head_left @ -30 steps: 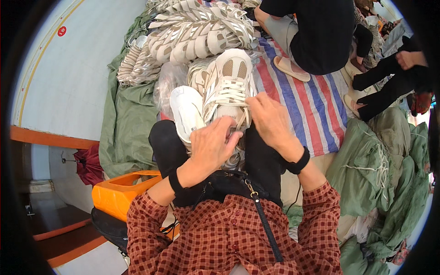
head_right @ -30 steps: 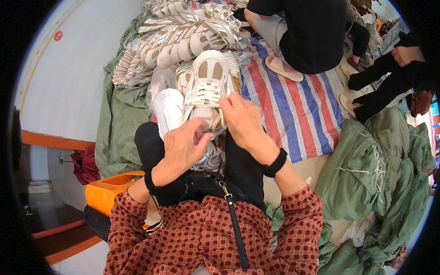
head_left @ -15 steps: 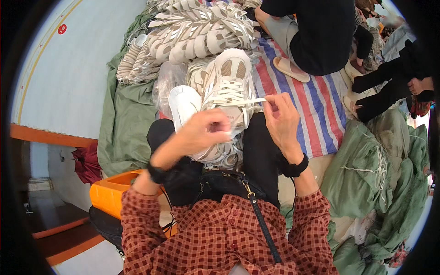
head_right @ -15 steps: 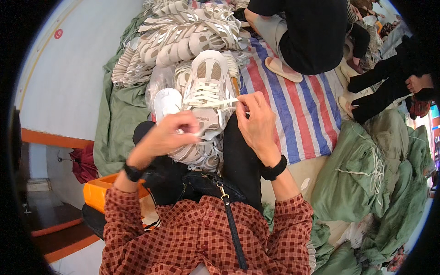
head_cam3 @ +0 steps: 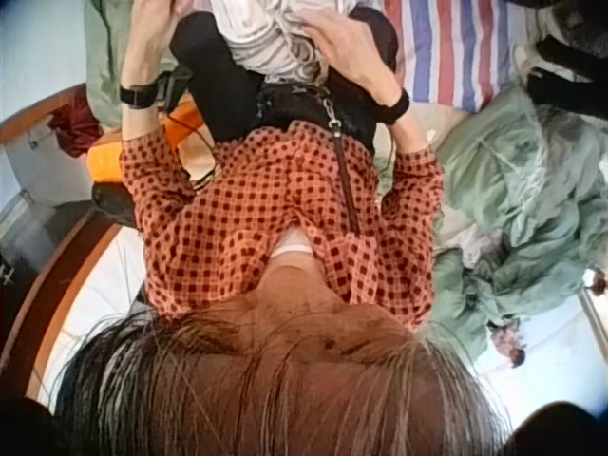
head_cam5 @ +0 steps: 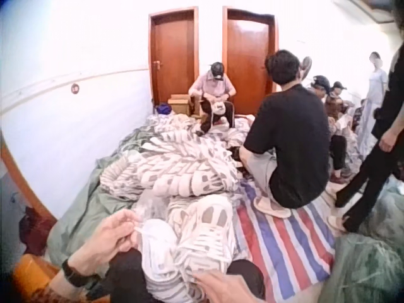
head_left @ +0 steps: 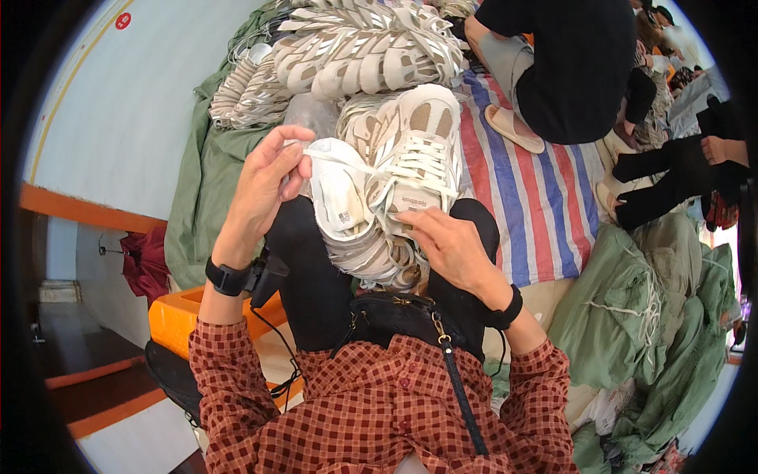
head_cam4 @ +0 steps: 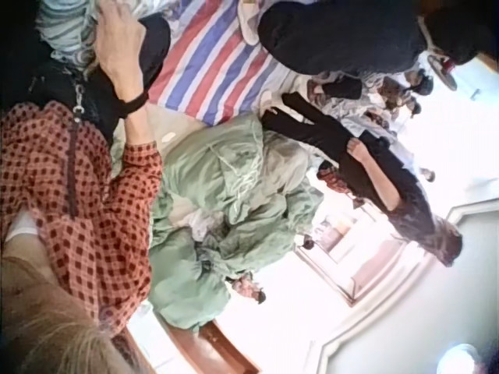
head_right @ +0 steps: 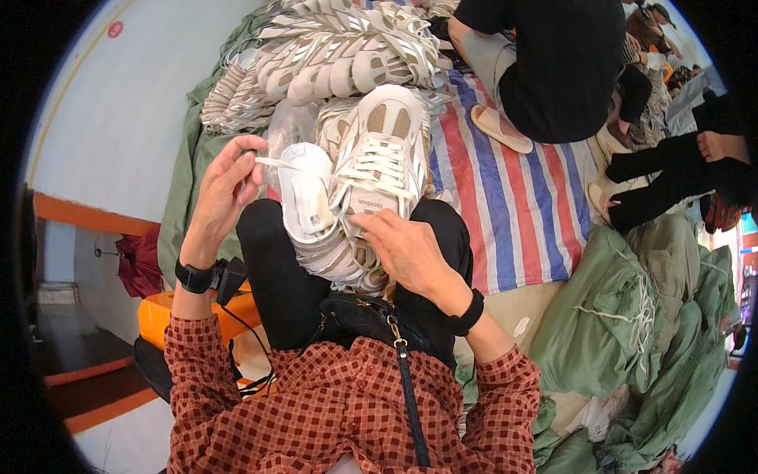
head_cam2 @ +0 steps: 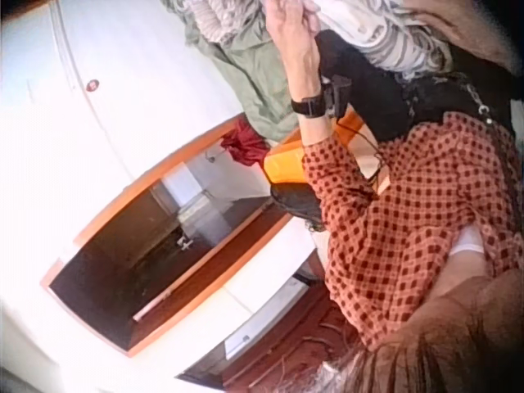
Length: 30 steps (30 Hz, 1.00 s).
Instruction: Insert and thread laces through the eyelets of a shoe component.
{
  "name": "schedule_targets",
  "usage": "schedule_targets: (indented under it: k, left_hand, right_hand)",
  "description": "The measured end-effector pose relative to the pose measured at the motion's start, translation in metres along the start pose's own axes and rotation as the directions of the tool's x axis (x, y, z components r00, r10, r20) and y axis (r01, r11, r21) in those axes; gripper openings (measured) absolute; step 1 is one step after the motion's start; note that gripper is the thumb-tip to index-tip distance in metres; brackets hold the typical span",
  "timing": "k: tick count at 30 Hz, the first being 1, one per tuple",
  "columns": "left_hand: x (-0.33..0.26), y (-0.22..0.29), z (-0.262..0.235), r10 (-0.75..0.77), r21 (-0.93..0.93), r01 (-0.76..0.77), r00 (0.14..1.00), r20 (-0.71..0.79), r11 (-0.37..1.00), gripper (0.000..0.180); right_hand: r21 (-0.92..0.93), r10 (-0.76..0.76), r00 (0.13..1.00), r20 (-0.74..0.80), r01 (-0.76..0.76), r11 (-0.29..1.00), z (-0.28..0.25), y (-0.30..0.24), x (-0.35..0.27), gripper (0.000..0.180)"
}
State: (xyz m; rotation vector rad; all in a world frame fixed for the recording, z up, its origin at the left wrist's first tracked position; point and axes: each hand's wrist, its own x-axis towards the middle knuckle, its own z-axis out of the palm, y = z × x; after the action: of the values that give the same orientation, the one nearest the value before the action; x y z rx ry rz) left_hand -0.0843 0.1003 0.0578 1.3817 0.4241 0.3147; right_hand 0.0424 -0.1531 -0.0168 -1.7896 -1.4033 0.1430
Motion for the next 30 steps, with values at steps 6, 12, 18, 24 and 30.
schedule_targets:
  k: [6,12,18,24,30]
  left_hand:
    - [0.003,0.019,0.008,0.138,-0.119,-0.125,0.985,0.104,0.985,0.020]
    - [0.006,0.028,0.004,0.269,-0.391,-0.185,0.948,0.171,0.902,0.024]
    - [0.023,0.015,-0.026,0.281,-0.536,-0.294,0.953,-0.108,0.791,0.034]
    - [0.039,-0.015,-0.067,0.054,-0.563,-0.302,0.909,-0.414,0.769,0.028]
    - [0.056,-0.026,-0.081,0.069,-0.507,-0.334,0.879,-0.472,0.795,0.022]
  right_hand:
    - [-0.372,-0.139,0.969,0.202,0.207,0.905,0.012,-0.015,0.025,0.039]
    - [-0.382,-0.064,0.980,0.186,0.133,0.915,0.020,-0.010,0.029,0.025]
    - [0.739,0.270,0.960,0.071,-0.233,0.633,-0.018,0.009,0.002,0.015]
    - [0.997,0.494,0.869,-0.019,0.054,-0.058,-0.067,0.094,-0.065,0.024]
    - [0.882,0.749,0.660,0.056,0.319,-0.347,-0.088,0.148,-0.102,0.018]
